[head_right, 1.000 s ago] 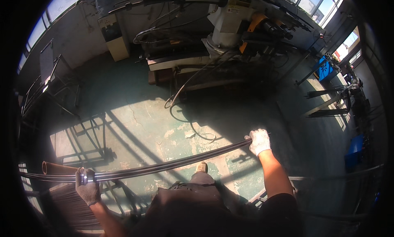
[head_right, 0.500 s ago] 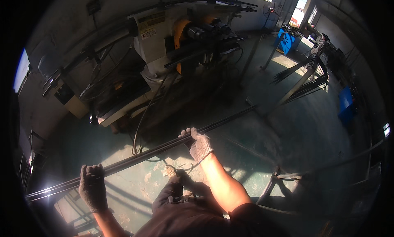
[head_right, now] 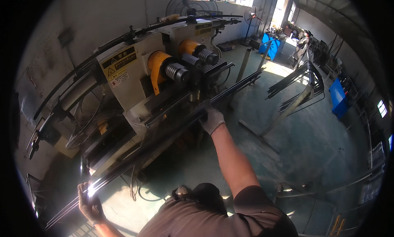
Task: The person repeatedly picks up straight metal rods from a rack, feeds them into a bending machine, and removes the bent rods to place them on a nearby rack. The process is repeated continuously throughout the clip.
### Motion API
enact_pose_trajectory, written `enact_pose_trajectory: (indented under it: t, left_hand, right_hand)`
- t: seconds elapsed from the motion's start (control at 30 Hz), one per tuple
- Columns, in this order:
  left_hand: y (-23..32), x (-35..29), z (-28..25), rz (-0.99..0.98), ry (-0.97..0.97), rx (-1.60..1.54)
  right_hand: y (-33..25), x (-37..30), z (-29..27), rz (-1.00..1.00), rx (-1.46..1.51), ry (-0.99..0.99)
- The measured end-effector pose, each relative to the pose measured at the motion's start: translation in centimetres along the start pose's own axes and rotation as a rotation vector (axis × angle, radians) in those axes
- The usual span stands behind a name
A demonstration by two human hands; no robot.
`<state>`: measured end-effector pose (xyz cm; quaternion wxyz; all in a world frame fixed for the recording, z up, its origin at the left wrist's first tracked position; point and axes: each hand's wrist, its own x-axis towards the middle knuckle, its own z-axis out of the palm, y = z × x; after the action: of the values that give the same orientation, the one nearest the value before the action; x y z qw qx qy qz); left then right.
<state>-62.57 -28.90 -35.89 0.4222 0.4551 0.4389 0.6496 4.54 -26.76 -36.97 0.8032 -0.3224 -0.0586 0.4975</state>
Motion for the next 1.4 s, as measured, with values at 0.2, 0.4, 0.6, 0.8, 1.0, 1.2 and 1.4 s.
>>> enact_pose_trajectory:
  t: [0.2, 0.4, 0.6, 0.8, 1.0, 1.2, 1.4]
  left_hand:
    - [-1.4, 3.9, 10.2, 0.021, 0.029, 0.33]
    - [-4.9, 7.1, 18.7, 0.111, 0.05, 0.683]
    - [-10.5, 9.8, 22.8, 0.092, 0.016, 0.665]
    - [-15.7, 11.3, 24.6, -0.231, 0.114, -0.007]
    - [-16.6, 10.7, 26.4, -0.151, 0.049, 0.188]
    - [-14.0, 10.5, 28.5, -0.201, 0.035, 0.123]
    - [-13.7, 11.6, 30.7, -0.113, -0.11, 0.555]
  right_hand:
    - [-2.8, 11.9, 2.1, 0.056, -0.255, 0.269]
    - [-2.6, 19.2, 3.5, -0.072, -0.045, 0.106]
    - [-3.4, 23.9, 2.7, -0.124, -0.015, 0.189]
    - [-2.6, 26.0, 1.5, -0.331, -0.695, 0.352]
    - [-2.6, 27.3, 3.2, -0.267, -0.409, 0.271]
    - [-3.2, 27.4, 4.6, -0.1, -0.217, 0.232]
    - [-2.7, 27.9, 5.0, -0.159, -0.386, 0.28]
